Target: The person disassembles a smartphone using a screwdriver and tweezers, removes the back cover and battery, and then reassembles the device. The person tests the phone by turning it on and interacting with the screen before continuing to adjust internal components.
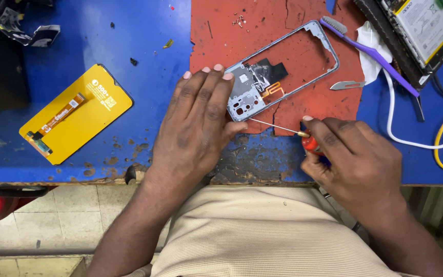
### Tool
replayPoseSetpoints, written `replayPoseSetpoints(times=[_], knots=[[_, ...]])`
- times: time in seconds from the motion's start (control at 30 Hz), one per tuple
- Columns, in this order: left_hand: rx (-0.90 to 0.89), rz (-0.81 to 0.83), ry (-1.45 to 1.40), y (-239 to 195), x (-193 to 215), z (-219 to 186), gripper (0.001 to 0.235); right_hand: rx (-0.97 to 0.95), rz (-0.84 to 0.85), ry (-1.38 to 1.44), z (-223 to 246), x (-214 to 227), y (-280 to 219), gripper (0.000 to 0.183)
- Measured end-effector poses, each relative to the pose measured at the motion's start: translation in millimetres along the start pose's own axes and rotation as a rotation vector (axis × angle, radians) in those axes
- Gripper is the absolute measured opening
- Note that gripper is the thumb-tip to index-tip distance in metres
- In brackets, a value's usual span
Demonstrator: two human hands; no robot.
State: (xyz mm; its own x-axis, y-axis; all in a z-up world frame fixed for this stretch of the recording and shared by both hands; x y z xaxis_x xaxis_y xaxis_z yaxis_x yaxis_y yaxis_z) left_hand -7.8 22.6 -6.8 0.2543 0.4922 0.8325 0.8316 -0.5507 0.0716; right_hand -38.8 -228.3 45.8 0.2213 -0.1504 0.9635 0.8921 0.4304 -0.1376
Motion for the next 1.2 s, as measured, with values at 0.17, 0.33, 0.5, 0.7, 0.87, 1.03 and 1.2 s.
replayPoseSetpoints(times=[0.17,0.33,0.5,0.7,0.87,1.03,1.2], knots=[[0.020,-0.003,0.058,-1.6,-3.5,-0.3,0.069,0.025,-0.027,-0.032,6.8,2.8,4.3,0.049],[0.033,-0.018,0.093,-0.2,-8.4,-0.8,0.073,0.030,0.015,0.012,9.4,2.6,3.9,0.050],[0.042,-0.022,0.106,-0.1,-10.5,-1.6,0.072,0.003,0.021,0.020,10.1,1.5,2.2,0.050],[0.024,-0.010,0.148,-1.7,-10.6,0.9,0.070,-0.002,0.024,0.001,11.3,1.6,4.6,0.048],[0.029,-0.023,0.159,0.7,-14.4,0.3,0.071,0.032,0.018,-0.020,10.8,2.2,5.4,0.046],[0.027,-0.011,0.161,-0.2,-14.1,0.6,0.070,0.022,0.047,-0.018,11.3,1.7,4.7,0.045],[0.019,-0.010,0.156,-1.1,-12.3,0.5,0.067,0.006,0.080,-0.009,13.0,2.4,4.5,0.049]])
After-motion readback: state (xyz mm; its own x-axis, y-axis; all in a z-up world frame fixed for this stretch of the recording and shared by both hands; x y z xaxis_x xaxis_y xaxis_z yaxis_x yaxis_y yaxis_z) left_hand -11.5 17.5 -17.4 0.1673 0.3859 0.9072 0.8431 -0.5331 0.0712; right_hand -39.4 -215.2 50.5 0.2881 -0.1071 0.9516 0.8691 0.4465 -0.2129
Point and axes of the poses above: each hand's wrist, its own y-axis towards the middle knuckle, its own x-axis out of the back of the hand, z = x × y, the point moved 1 cm from there along y, towards the middle knuckle, and after that the axes turned 11 degrees about z, right-handed, at the moved point
